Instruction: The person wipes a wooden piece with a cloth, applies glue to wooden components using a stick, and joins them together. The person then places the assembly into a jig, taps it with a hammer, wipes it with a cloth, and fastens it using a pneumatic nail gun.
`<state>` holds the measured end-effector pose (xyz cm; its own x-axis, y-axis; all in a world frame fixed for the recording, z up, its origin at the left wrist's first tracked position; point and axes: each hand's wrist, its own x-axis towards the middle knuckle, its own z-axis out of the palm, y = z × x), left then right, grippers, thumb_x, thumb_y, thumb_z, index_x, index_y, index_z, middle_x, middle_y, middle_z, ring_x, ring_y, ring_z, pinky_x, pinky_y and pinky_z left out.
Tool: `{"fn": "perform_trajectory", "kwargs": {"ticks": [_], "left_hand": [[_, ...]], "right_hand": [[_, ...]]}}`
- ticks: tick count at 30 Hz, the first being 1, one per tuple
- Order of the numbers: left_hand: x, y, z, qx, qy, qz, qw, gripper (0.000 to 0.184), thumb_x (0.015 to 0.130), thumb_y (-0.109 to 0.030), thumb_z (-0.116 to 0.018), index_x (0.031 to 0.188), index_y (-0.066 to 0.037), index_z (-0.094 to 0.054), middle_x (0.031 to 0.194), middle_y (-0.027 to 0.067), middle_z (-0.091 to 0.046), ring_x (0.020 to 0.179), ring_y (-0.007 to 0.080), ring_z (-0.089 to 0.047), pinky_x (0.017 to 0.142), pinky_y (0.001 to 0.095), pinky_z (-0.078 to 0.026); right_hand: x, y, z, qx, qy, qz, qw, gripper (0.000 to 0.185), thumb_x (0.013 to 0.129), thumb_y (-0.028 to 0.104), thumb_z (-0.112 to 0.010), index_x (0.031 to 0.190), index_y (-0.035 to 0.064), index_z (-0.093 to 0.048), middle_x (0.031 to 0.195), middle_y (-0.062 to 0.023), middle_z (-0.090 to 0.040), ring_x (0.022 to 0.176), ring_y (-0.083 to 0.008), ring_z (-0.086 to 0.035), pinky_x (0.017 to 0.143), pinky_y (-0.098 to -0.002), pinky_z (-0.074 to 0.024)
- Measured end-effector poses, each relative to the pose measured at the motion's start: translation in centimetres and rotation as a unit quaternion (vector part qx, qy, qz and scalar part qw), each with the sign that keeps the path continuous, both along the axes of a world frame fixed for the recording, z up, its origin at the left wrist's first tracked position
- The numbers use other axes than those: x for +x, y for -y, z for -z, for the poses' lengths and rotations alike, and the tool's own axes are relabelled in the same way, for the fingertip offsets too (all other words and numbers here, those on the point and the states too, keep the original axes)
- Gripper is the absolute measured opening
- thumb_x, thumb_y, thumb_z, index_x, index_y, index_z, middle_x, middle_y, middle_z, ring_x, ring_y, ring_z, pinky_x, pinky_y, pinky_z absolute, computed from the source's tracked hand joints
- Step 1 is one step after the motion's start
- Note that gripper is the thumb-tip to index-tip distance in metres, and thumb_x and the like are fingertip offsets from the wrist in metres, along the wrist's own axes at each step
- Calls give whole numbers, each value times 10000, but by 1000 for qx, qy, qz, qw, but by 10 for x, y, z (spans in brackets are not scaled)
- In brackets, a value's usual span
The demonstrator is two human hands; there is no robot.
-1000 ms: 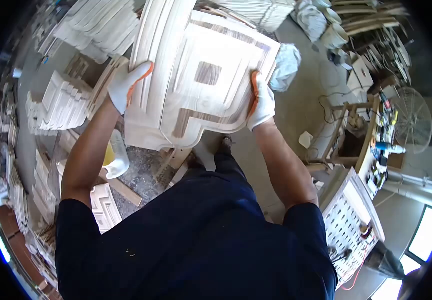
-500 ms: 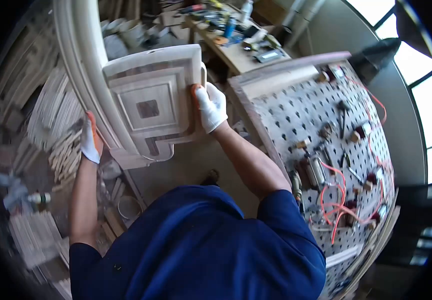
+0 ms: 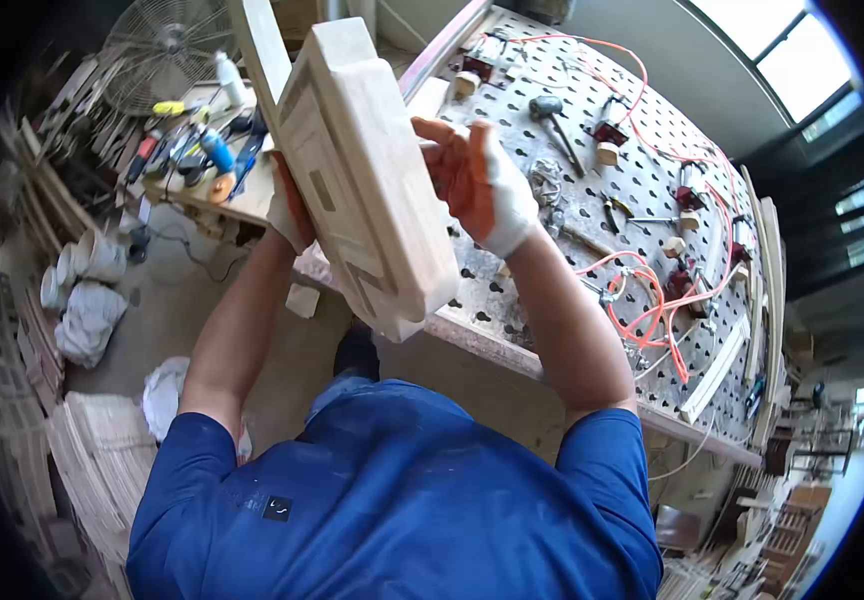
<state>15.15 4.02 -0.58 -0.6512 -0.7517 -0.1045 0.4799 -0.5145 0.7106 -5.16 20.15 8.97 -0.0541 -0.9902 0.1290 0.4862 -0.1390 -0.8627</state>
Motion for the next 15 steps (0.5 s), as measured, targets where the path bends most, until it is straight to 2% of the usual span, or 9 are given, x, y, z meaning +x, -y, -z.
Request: {"fn": "perform_trajectory", "kwargs": {"ticks": [2, 5, 6, 8, 10, 11, 12, 13, 15], "left_hand": [[-57, 31, 9, -14, -89, 128, 988, 999, 805, -869, -305, 1500, -152, -341, 1491, 103, -425, 1325, 294, -445, 1067, 464, -408], [-138, 54, -18, 4, -45, 147, 988, 927, 847, -820, -345, 1484, -146, -370, 1448, 65, -475, 1283, 232, -479, 1059, 401, -409], [-164, 75, -3, -79, 46, 119, 989, 878, 887, -773, -361, 1470, -118, -391, 1452, 35, -473, 1298, 213, -456, 1056, 380, -396], [-166, 121, -44, -245, 146, 169, 943, 863, 910, -739, -378, 1484, -95, -364, 1490, 61, -428, 1337, 199, -405, 1068, 341, -350], [-153, 148, -58, -262, 137, 215, 931, 1003, 852, -814, -350, 1534, -90, -222, 1528, 113, -355, 1349, 223, -386, 1084, 358, -323], [-134, 142, -77, -231, 88, 239, 939, 1101, 808, -868, -322, 1557, -84, -132, 1539, 152, -317, 1339, 247, -389, 1087, 382, -318], [-127, 142, -77, -208, 41, 317, 924, 1165, 769, -910, -272, 1564, -91, -36, 1531, 140, -319, 1312, 254, -428, 1088, 395, -331], [-123, 140, -77, -144, -17, 390, 909, 1108, 797, -863, -376, 1554, -93, -133, 1495, 115, -375, 1302, 217, -446, 1054, 402, -382], [-146, 151, -39, -153, 117, 355, 915, 940, 851, -745, -511, 1500, -101, -292, 1390, 79, -487, 1187, 160, -530, 986, 373, -448]], "right_hand": [[-45, 48, 41, -12, 104, -42, 994, 771, 922, 669, -450, 1384, 53, -490, 1181, -121, -652, 1029, -187, -617, 857, -322, -483], [-75, 79, 82, 6, 218, -135, 967, 725, 932, 637, -470, 1381, 69, -495, 1213, -116, -639, 1075, -203, -608, 924, -354, -470], [-81, 85, 90, 11, 234, -153, 960, 709, 935, 626, -476, 1380, 74, -497, 1224, -114, -634, 1091, -209, -604, 946, -365, -466], [-100, 93, 107, 27, 254, -163, 953, 679, 942, 605, -489, 1378, 84, -500, 1245, -110, -625, 1121, -220, -598, 990, -386, -457], [-118, 82, 128, 105, 240, -38, 964, 650, 949, 583, -502, 1376, 94, -503, 1267, -107, -616, 1152, -231, -592, 1035, -407, -448], [-120, 84, 132, 258, 211, 194, 923, 672, 946, 600, -494, 1395, 100, -486, 1348, -90, -571, 1210, -224, -561, 1064, -403, -428], [-130, 79, 147, 257, 171, 251, 917, 682, 919, 638, -510, 1337, 99, -532, 1254, -80, -610, 1120, -199, -589, 992, -378, -464], [-145, 70, 172, 259, 129, 304, 907, 697, 892, 677, -525, 1278, 99, -578, 1160, -70, -649, 1030, -174, -617, 919, -353, -499], [-174, 42, 239, 351, -155, 431, 817, 655, 858, 699, -563, 1097, 95, -645, 904, -23, -636, 803, -128, -580, 742, -311, -491]]}}
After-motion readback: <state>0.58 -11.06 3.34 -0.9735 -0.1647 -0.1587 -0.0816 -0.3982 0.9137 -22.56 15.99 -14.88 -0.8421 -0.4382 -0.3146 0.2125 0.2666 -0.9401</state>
